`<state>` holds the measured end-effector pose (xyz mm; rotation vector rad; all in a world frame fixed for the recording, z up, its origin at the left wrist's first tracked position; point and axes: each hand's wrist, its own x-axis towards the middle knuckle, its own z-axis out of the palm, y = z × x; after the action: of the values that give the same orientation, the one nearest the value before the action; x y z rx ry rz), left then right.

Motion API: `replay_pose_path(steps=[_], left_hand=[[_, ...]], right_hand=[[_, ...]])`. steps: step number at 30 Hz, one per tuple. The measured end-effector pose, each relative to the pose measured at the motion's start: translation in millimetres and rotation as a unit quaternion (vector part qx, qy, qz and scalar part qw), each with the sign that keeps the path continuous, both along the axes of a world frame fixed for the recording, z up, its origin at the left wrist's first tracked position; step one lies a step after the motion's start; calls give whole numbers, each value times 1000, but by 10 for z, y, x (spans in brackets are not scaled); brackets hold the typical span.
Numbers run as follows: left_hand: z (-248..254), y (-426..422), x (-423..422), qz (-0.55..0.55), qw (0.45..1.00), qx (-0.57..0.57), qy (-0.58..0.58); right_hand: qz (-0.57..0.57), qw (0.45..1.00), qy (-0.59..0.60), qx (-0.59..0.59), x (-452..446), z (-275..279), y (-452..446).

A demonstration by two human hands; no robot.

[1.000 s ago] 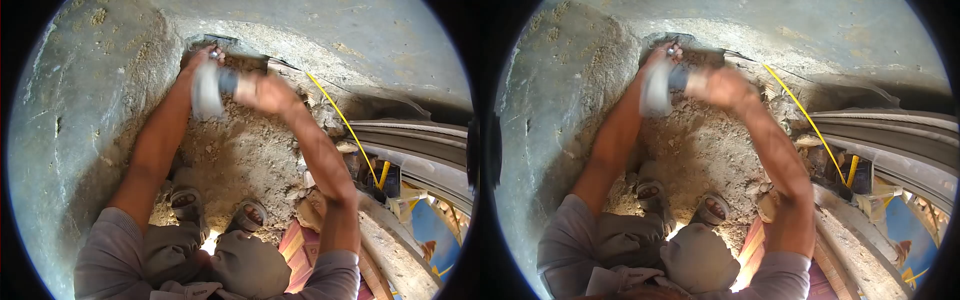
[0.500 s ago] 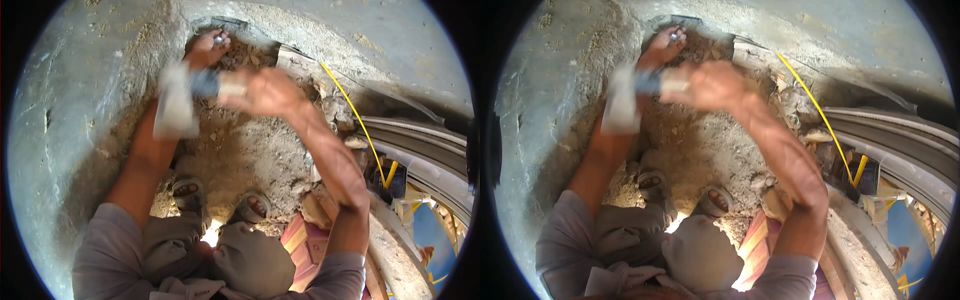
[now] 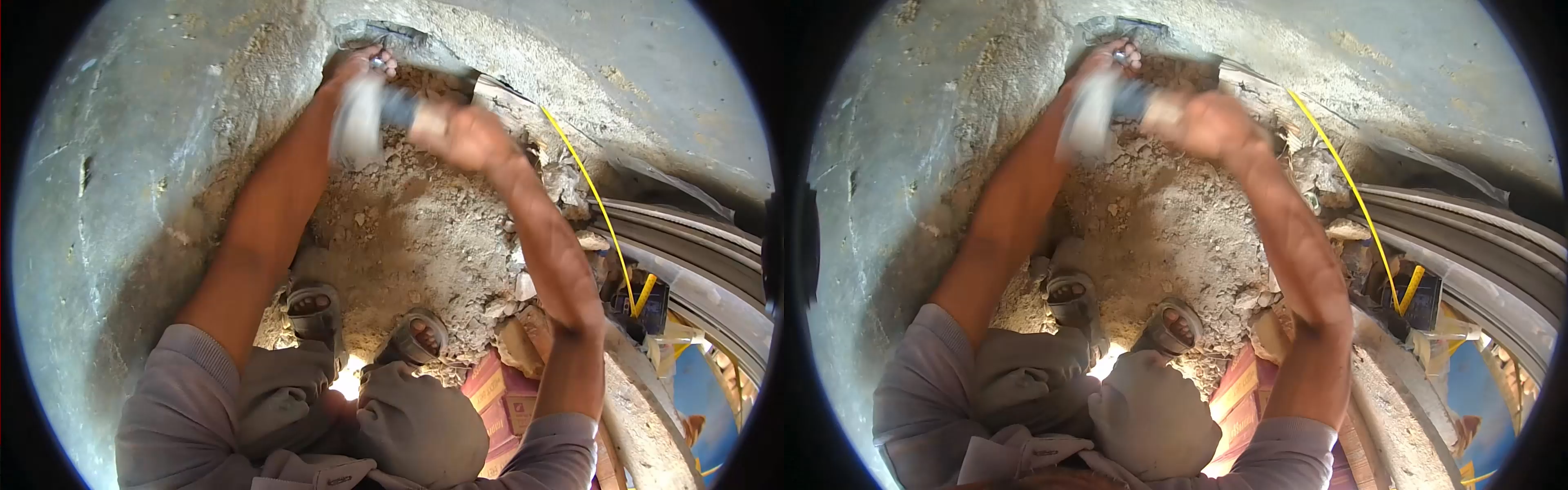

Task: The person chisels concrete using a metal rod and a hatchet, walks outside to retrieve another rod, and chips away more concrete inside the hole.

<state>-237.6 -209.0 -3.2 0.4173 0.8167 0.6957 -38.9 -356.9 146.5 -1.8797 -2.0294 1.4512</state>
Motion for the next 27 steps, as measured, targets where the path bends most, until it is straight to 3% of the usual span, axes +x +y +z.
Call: replay_pose_path(steps=[1, 3, 4, 5, 6, 9, 11, 12, 13, 16, 17, 19, 20, 21, 22, 23, 24, 25, 27], left_hand=[[505, -129, 133, -40, 976, -5, 215], [139, -15, -7, -66, 989, -26, -131], [39, -2, -11, -29, 998, -19, -56], [-24, -4, 34, 7, 1000, -9, 18], [254, -81, 197, 106, 985, -95, 96], [311, -103, 221, 131, 981, -89, 112], [203, -24, 40, -49, 990, 6, 134], [161, -6, 66, 8, 994, -29, 106], [-94, 19, -72, -27, 980, -22, -195], [382, -100, 255, 128, 980, -96, 121], [310, -77, 202, 101, 988, -74, 93], [189, -36, 107, 31, 998, -51, 34], [381, -122, 193, 52, 986, -119, 100], [278, -47, 110, -4, 999, -39, -16], [215, 12, 35, -58, 988, 35, -139], [205, -67, 91, -32, 992, 112, 53], [183, -169, 173, -11, 953, 182, 240], [228, -47, 230, 108, 985, -88, 106], [218, -54, 204, 92, 987, -73, 110]], right_hand=[[-4, 989, -128, -71, 79, -173, 222], [-30, 994, -105, 13, -51, 131, 35], [-27, 994, -103, 5, -114, 213, -102], [59, 992, -80, 82, -153, 276, -203], [144, 973, -56, 169, -173, 279, -177], [222, 955, -45, 191, -95, -63, -84], [-3, 992, -129, -10, 83, -297, 226], [-24, 993, -114, -15, 3, -159, 214], [-46, 993, -101, -27, -49, -26, 128], [170, 979, -83, 80, -201, 393, -60], [172, 979, -78, 78, -177, 245, -63], [43, 995, -69, 57, -9, -150, 81], [-20, 996, -66, -64, 55, -106, 263], [-23, 996, -69, -56, 50, -88, 246], [4, 992, -110, 62, 4, -99, 187], [29, 976, -146, 161, -96, -70, -1], [89, 988, -74, 105, -118, 182, -75], [162, 942, 31, 293, -128, 152, -137], [188, 915, 32, 357, -89, -85, -143]])
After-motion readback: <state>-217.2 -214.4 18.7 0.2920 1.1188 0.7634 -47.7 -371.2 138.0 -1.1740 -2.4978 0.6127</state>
